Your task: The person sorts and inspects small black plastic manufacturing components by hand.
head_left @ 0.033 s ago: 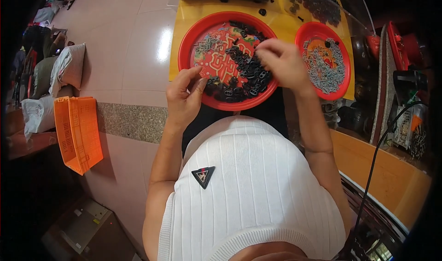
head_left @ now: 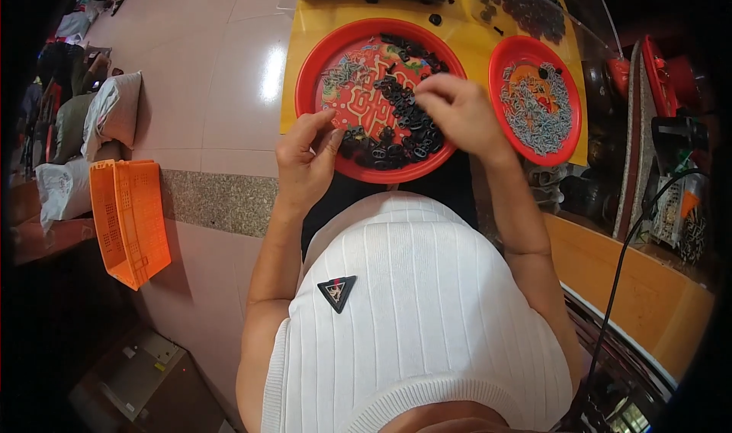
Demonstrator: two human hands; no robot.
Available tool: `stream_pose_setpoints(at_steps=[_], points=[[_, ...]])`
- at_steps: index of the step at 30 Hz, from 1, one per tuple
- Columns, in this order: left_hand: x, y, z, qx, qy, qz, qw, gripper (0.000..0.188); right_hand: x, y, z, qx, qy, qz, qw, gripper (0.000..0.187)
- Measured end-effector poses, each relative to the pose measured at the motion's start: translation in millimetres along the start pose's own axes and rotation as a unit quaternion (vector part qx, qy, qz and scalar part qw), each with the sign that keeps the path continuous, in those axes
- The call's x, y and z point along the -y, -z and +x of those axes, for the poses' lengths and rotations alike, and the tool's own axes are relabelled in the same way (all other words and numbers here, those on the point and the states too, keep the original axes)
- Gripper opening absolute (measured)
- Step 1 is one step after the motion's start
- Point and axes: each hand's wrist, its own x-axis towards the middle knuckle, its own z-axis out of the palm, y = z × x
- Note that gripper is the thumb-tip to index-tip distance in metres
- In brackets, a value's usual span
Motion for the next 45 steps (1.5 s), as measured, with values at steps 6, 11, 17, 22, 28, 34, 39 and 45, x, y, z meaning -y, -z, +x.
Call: stream_pose_setpoints(at_steps=[6,11,17,22,28,34,39,45], points=[[-3,-2,7,0.020,-0.042,0.062,0.997,0.020,1,-32,-13,0.075,0.167,-0.205,0.961,0.011],[-1,-5,24,0.054,-0.095,0.131,0.985,0.019,5,-38,-13,0.115,0.183,-0.266,0.940,0.015],[9,-21,56,0.119,-0.153,0.208,0.959,0.018,6,-39,-11,0.123,0.173,-0.280,0.936,0.015],[19,-28,71,0.168,-0.167,0.298,0.925,0.010,3,-40,-12,0.112,0.168,-0.268,0.942,0.015],[16,-31,75,0.214,-0.192,0.384,0.877,0.019,1,-40,-13,0.107,0.165,-0.253,0.947,0.017],[14,-23,66,0.171,-0.169,0.385,0.891,0.021,5,-31,-12,0.073,0.168,-0.140,0.973,0.014],[7,-14,59,0.113,-0.147,0.249,0.951,0.020,11,-29,-9,0.060,0.078,-0.051,0.994,0.010],[13,-10,56,0.099,-0.097,0.199,0.970,0.016,8,-31,-12,0.050,0.019,0.030,0.998,0.015]])
